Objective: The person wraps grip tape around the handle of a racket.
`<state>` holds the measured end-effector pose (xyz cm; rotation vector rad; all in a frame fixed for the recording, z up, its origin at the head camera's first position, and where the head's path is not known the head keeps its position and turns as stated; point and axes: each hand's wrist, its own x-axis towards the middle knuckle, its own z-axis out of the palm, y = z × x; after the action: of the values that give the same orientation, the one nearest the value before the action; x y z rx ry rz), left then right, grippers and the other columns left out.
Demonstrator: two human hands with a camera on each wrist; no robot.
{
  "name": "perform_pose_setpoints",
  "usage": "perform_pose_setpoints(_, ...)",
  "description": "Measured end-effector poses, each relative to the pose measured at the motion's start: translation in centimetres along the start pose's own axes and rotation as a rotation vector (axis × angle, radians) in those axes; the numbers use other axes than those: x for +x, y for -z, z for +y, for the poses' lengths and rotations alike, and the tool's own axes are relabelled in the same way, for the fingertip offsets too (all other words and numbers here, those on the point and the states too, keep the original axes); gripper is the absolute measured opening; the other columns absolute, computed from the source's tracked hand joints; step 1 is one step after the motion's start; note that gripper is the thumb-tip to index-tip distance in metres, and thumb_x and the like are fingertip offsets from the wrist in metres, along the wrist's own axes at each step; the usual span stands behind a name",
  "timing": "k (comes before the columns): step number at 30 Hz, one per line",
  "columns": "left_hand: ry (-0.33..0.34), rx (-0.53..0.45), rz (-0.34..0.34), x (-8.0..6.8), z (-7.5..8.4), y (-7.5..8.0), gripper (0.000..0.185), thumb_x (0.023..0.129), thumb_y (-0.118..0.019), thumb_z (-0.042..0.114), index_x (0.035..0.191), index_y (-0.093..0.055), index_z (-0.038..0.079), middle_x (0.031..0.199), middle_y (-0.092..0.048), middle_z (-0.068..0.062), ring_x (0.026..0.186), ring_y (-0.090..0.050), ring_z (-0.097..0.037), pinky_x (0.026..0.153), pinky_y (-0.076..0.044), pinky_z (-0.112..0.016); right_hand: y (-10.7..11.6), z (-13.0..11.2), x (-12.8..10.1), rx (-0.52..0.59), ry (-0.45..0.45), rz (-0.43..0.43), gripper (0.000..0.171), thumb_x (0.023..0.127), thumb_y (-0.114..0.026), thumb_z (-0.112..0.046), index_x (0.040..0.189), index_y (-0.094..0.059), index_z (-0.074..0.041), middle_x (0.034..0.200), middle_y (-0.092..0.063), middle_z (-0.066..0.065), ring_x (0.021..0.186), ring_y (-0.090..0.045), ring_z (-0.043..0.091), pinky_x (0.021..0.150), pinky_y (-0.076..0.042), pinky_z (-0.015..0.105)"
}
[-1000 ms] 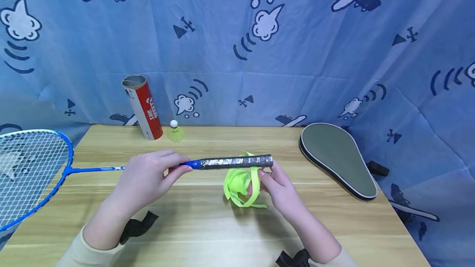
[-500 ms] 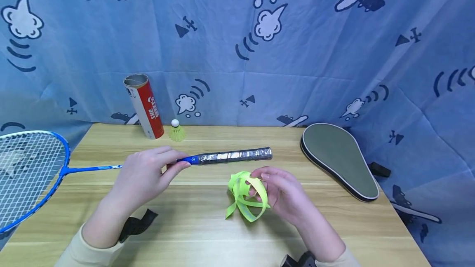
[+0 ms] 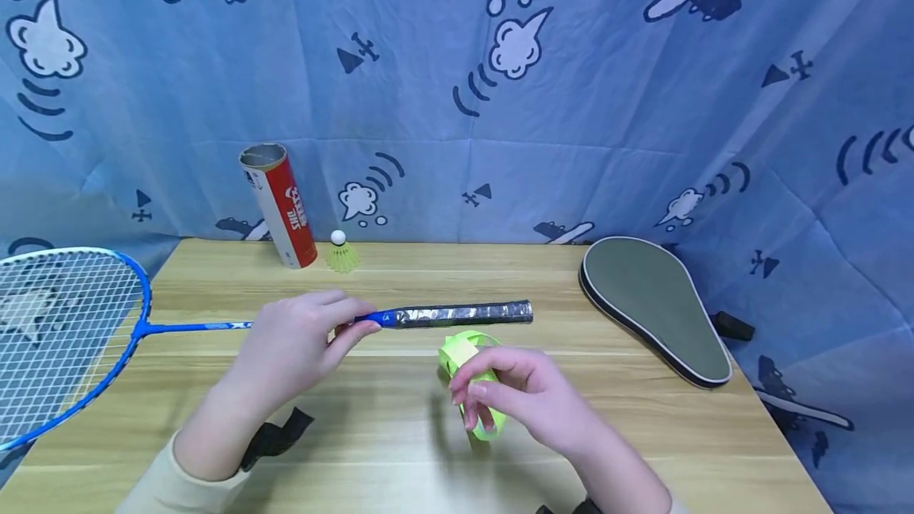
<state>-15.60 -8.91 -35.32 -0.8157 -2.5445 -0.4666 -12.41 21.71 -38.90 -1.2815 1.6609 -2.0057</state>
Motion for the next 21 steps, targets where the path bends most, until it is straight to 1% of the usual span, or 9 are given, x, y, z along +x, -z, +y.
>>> perform_pose_setpoints(2,-0.003,0.001,-0.002,-0.1,0.1,-0.1,0.015,0.091,-0.081,0.039,0.101,-0.080,0.028,0.080,-0.069,0.014,0.059,-0.055,-0.001,0.050,-0.036,-0.016,-0.5,-0.4,0.4,-0.066,0.021,0.025,0.044,0.094,-0.041,0.027,0.125,-0.064,0.005,0.088,-0.067,0.024,0.073,-0.067,0.030,0.062,-0.059,0.037)
perform_pose_setpoints(6,-0.019,0.003,-0.012,-0.2,0.4,-0.3,0.015,0.091,-0.080,0.039,0.101,-0.080,0.028,0.082,-0.070,0.014,0.061,-0.057,-0.002,0.051,-0.037,-0.016,-1.2,-1.0,1.6,-0.058,0.116,-0.003,0.061,0.091,-0.031,0.031,0.147,-0.044,0.010,0.112,-0.068,0.024,0.088,-0.074,0.028,0.063,-0.060,0.039)
perform_pose_setpoints(8,-0.029,0.002,-0.015,-0.2,0.6,-0.4,0.015,0.092,-0.079,0.039,0.101,-0.079,0.028,0.083,-0.071,0.014,0.062,-0.059,-0.002,0.052,-0.039,-0.016,-1.4,-1.3,2.1,-0.044,0.151,-0.010,0.067,0.086,-0.025,0.033,0.149,-0.037,0.012,0.124,-0.064,0.022,0.094,-0.073,0.028,0.062,-0.058,0.040)
perform_pose_setpoints(9,-0.036,0.001,-0.018,-0.1,0.7,-0.4,0.015,0.092,-0.079,0.040,0.101,-0.079,0.028,0.084,-0.072,0.014,0.063,-0.061,-0.002,0.052,-0.039,-0.016,-1.5,-1.5,2.2,-0.048,0.137,0.017,0.066,0.087,-0.025,0.032,0.147,-0.041,0.012,0.126,-0.064,0.019,0.097,-0.072,0.027,0.062,-0.058,0.039)
perform_pose_setpoints(12,-0.048,0.002,-0.021,-0.1,0.8,-0.6,0.015,0.094,-0.077,0.040,0.102,-0.079,0.028,0.087,-0.074,0.014,0.066,-0.065,-0.003,0.053,-0.042,-0.017,-2.0,-2.0,2.5,-0.161,0.080,0.136,0.051,0.092,-0.035,0.028,0.131,-0.061,0.007,0.116,-0.069,0.012,0.095,-0.072,0.022,0.065,-0.060,0.035)
perform_pose_setpoints(14,-0.051,0.002,-0.022,-0.1,0.9,-0.6,0.015,0.094,-0.076,0.040,0.102,-0.079,0.027,0.088,-0.074,0.013,0.067,-0.066,-0.004,0.053,-0.043,-0.018,-2.3,-2.2,2.6,-0.238,0.045,0.198,0.042,0.096,-0.043,0.025,0.124,-0.067,0.005,0.104,-0.071,0.011,0.087,-0.071,0.020,0.065,-0.059,0.033)
perform_pose_setpoints(17,-0.052,0.001,-0.021,-0.2,1.0,-0.6,0.015,0.094,-0.076,0.040,0.102,-0.079,0.027,0.087,-0.074,0.013,0.066,-0.065,-0.004,0.053,-0.042,-0.018,-2.5,-2.3,2.9,-0.287,0.050,0.227,0.042,0.095,-0.046,0.025,0.132,-0.060,0.010,0.100,-0.068,0.012,0.081,-0.070,0.020,0.062,-0.059,0.033)
perform_pose_setpoints(19,-0.054,0.000,-0.012,-0.1,1.0,-0.7,0.014,0.094,-0.077,0.039,0.101,-0.079,0.027,0.085,-0.073,0.013,0.065,-0.064,-0.004,0.052,-0.042,-0.018,-2.5,-2.2,3.0,-0.267,0.068,0.219,0.049,0.093,-0.042,0.029,0.140,-0.049,0.014,0.105,-0.066,0.014,0.081,-0.070,0.020,0.061,-0.058,0.033)
perform_pose_setpoints(21,-0.062,0.004,0.003,-0.1,1.1,-0.7,0.013,0.094,-0.077,0.039,0.100,-0.079,0.027,0.083,-0.072,0.013,0.063,-0.062,-0.003,0.051,-0.040,-0.018,-2.8,-2.1,3.1,-0.232,0.037,0.253,0.050,0.093,-0.042,0.028,0.141,-0.045,0.017,0.110,-0.067,0.013,0.086,-0.072,0.020,0.063,-0.059,0.032)
